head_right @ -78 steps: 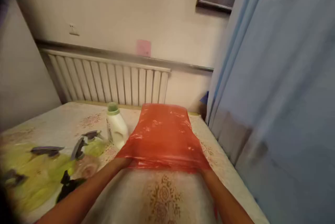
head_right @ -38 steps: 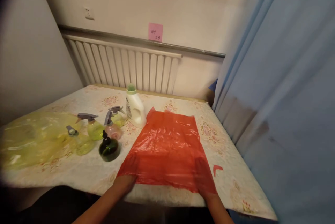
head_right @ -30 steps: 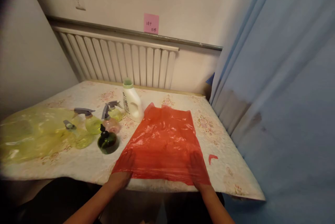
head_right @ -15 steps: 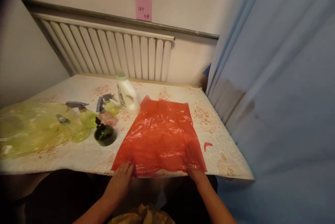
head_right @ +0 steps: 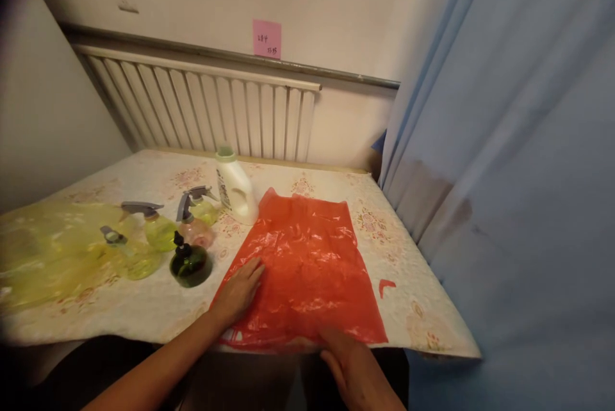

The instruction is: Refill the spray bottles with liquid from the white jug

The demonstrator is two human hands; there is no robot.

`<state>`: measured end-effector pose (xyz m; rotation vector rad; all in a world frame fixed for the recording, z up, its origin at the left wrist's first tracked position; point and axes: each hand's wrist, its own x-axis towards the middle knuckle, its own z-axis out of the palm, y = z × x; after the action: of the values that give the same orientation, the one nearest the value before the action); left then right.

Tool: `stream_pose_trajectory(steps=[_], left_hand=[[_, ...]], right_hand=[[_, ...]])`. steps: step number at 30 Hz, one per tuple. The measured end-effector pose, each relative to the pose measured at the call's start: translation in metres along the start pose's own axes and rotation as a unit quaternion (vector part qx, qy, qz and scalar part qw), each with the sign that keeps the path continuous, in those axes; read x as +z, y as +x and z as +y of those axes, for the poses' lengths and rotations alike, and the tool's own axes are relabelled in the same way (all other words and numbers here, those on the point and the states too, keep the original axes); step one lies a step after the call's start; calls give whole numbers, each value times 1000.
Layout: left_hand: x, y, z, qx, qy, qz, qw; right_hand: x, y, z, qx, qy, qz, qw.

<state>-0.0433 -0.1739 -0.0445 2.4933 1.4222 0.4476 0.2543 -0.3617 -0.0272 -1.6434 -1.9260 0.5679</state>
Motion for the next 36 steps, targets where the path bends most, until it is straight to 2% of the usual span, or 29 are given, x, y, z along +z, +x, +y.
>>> stream_pose_trajectory(steps=[2,4,5,8,11,14,16,19,22,24,26,29,32,36], left_hand=[[7,3,-10,9,6,-7,1000],[13,3,-21,21,20,-14,999],[16,3,-27,23,28,-21,999],[23,-1,-42,10,43,-43,998],[28,-5,-48,14,40,-53,998],[31,-6,-50,10,34,-43,998],[33,-6,-52,12,24,-40,999],[38,-7,-57,21,4,-44,999],[49,-8,-66,28,-10,-30,999],[60,-6,-73,39,-12,-31,999],[73,-4,-79,49,-10,-39,998],[94,-1,-87,57,-2,-22,998],[113,1,-93,84,24,20,996],[117,6,-98,101,47,51,992]], right_hand=[[-7,17,0,-24,-39,72,996],[-6,40,12,-18,-74,129,989],[-4,52,20,4,-83,131,988],[2,89,40,72,-53,60,994],[-3,146,35,71,20,75,994],[-10,233,0,32,48,115,992],[-2,299,-33,6,76,129,989],[29,390,-85,-9,114,144,983],[69,451,-125,3,138,131,982],[90,472,-140,19,154,118,981],[105,481,-147,34,165,117,979],[115,482,-147,46,173,136,974],[122,484,-144,47,186,151,970],[136,504,-149,32,201,149,968]])
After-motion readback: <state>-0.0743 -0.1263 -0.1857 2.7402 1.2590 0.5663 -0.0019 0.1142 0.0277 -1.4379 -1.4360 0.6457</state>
